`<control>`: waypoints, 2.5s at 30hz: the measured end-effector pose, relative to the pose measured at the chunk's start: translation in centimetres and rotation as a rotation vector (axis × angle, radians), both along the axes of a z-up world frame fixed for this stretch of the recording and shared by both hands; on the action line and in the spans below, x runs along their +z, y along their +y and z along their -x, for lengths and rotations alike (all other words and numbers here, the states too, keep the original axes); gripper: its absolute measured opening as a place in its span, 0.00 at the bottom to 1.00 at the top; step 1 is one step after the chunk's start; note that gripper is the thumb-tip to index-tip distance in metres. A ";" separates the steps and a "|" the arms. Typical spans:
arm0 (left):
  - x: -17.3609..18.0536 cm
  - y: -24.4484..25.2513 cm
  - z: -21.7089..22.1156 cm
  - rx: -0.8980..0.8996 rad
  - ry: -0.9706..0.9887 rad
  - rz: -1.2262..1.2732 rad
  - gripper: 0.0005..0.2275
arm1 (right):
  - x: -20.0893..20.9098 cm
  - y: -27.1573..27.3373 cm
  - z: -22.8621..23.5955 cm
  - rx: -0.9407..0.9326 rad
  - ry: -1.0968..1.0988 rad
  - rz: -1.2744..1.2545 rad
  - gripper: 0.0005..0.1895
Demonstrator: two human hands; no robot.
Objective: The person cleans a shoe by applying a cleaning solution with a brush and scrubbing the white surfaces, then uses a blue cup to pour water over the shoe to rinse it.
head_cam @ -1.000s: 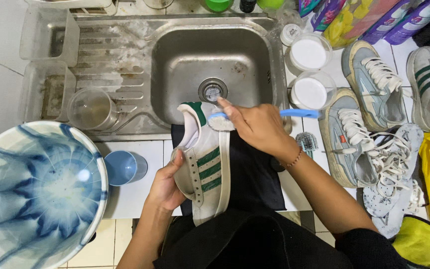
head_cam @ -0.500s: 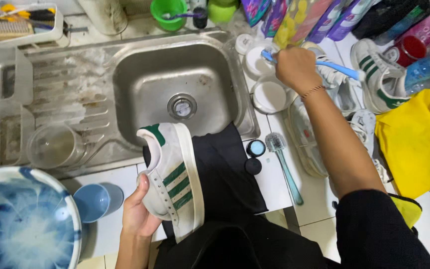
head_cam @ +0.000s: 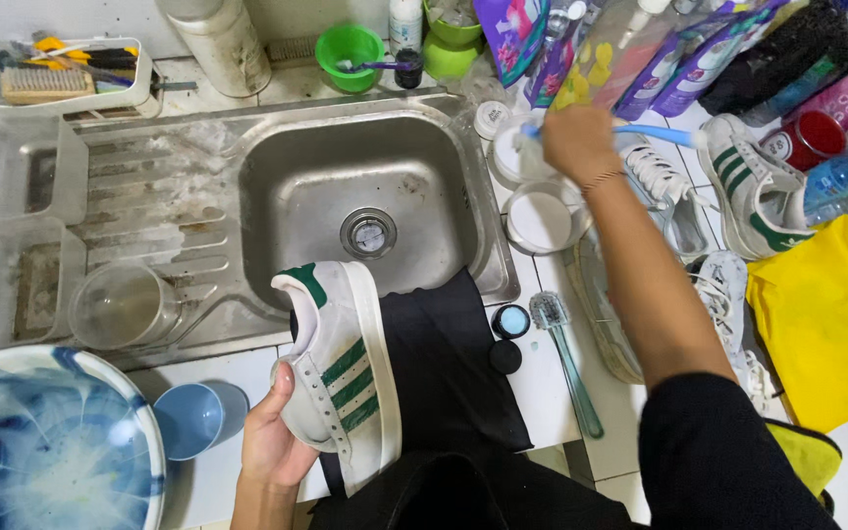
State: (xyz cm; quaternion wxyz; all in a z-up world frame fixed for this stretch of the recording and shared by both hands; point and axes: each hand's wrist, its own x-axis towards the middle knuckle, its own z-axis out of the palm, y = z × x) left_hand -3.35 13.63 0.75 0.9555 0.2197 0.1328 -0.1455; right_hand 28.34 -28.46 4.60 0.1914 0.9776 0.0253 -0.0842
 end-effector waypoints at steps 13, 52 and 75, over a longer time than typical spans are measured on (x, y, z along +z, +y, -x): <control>3.0 -1.2 -1.0 -0.052 0.347 -0.141 0.28 | 1.5 1.0 7.9 0.018 -0.393 -0.430 0.14; 0.6 -2.9 -0.8 -0.141 0.348 -0.055 0.26 | -0.3 23.4 23.7 0.988 -0.445 -1.051 0.21; 2.9 -2.6 0.6 -0.144 0.274 -0.038 0.28 | -3.4 19.4 18.9 0.784 -0.621 -0.636 0.23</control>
